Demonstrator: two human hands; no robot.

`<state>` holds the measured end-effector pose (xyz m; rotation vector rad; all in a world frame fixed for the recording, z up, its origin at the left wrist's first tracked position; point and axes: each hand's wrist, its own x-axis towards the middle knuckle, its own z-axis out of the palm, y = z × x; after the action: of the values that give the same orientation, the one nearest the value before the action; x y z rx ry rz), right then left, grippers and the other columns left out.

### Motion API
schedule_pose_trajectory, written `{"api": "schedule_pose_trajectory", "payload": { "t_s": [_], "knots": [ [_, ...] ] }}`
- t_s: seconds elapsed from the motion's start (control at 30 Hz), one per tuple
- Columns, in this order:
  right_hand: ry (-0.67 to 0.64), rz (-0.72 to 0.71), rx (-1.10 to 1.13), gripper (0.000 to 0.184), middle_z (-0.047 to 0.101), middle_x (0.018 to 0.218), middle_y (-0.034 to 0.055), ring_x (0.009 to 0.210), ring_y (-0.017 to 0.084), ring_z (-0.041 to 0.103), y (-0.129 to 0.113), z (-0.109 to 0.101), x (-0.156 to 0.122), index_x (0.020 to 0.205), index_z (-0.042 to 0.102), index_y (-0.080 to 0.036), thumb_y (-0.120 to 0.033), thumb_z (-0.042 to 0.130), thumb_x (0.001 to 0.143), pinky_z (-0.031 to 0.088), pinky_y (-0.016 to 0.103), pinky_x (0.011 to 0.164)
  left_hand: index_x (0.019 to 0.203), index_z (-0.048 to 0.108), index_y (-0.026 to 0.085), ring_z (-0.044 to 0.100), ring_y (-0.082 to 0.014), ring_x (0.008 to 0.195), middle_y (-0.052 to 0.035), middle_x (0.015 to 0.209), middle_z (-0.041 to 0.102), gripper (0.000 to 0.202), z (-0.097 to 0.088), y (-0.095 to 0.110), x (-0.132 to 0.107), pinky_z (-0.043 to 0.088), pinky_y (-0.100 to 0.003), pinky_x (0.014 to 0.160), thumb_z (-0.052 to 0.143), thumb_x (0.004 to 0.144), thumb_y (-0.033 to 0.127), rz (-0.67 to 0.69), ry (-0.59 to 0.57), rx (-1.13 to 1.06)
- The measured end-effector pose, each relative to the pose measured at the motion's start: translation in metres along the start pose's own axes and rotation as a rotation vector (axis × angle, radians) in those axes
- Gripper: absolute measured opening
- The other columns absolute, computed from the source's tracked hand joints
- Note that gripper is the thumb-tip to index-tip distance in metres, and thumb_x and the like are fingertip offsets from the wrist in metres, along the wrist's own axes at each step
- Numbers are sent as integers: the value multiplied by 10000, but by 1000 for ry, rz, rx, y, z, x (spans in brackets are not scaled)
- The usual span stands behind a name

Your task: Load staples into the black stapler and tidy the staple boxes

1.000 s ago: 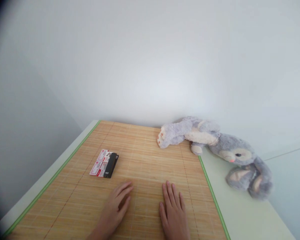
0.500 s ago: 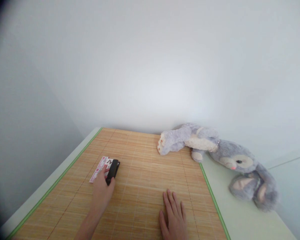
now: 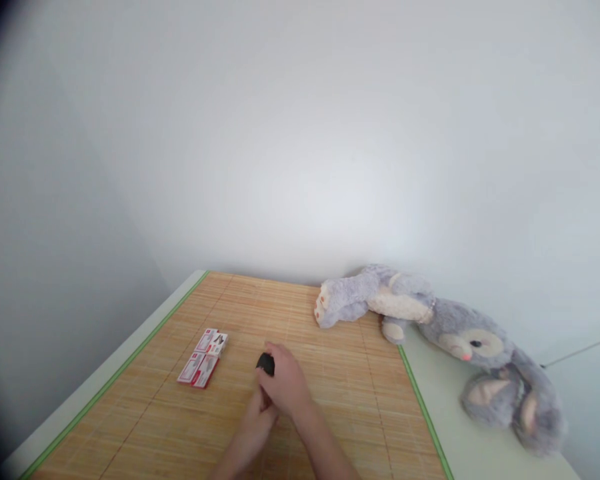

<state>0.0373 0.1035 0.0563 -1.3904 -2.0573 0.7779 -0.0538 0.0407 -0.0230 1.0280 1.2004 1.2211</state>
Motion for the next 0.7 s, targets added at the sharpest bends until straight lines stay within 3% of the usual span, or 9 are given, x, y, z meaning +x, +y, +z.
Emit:
{"api": "schedule_pose_trajectory", "payload": {
  "t_s": [0.07, 0.13, 0.2, 0.27, 0.33, 0.5, 0.6, 0.7],
  "knots": [
    [-66, -28, -46, 366, 726, 1153, 67, 1102, 234, 660, 4, -12, 14, 1184, 733, -227, -226, 723, 818, 502, 353, 1003, 1222, 654, 209, 654, -309, 1180, -137, 1231, 704, 400, 2, 5, -9, 502, -518, 1067, 607, 838, 310, 21, -17, 60],
    [-141, -65, -93, 238, 730, 1051, 46, 1031, 223, 661, 9, -21, 22, 1019, 769, -228, -237, 765, 781, 496, 320, 945, 1238, 674, 217, 580, -343, 1276, -139, 1312, 668, 381, -7, 11, -16, 408, -585, 1138, 573, 879, 293, 99, 39, 301],
    [-197, -91, -133, 231, 722, 1035, 43, 1037, 224, 647, 13, -25, 26, 984, 768, -222, -232, 785, 754, 478, 308, 936, 1334, 646, 241, 480, -353, 1383, -119, 1449, 596, 424, -20, 15, -19, 334, -612, 1177, 523, 929, 270, 218, 107, 666],
    [-223, -95, -163, 248, 715, 1045, 63, 1053, 236, 635, 14, -25, 29, 991, 762, -197, -198, 777, 743, 467, 317, 936, 1422, 592, 269, 444, -333, 1424, -83, 1528, 548, 467, -29, 14, -20, 347, -588, 1170, 475, 970, 256, 328, 119, 995],
    [-237, -90, -172, 237, 714, 1030, 81, 1028, 245, 638, 12, -23, 32, 968, 759, -171, -167, 773, 732, 468, 328, 916, 1456, 567, 280, 449, -314, 1429, -62, 1540, 547, 479, -34, 9, -18, 375, -546, 1156, 471, 987, 265, 399, 100, 1156],
    [-275, -125, -73, 218, 733, 993, 46, 969, 216, 658, 7, -38, 44, 960, 776, -206, -217, 829, 749, 480, 306, 893, 1529, 496, 263, 436, -335, 1445, -75, 1572, 520, 531, -35, 2, -9, 326, -579, 1177, 472, 1002, 318, 433, 170, 1290],
    [-233, -127, 45, 311, 735, 1104, 41, 1067, 212, 655, 13, -65, 44, 1128, 754, -242, -303, 806, 827, 482, 327, 984, 1576, 428, 290, 423, -353, 1453, -68, 1585, 505, 573, -39, 6, -5, 285, -620, 1186, 467, 1005, 323, 407, 208, 1292],
    [-144, -58, 167, 347, 725, 1182, 61, 1126, 218, 655, 32, -94, 29, 1186, 721, -229, -394, 753, 882, 500, 367, 1032, 1591, 397, 325, 410, -352, 1466, -56, 1591, 499, 592, -45, 9, -3, 256, -631, 1201, 474, 1004, 325, 405, 211, 1282]
  ]
}}
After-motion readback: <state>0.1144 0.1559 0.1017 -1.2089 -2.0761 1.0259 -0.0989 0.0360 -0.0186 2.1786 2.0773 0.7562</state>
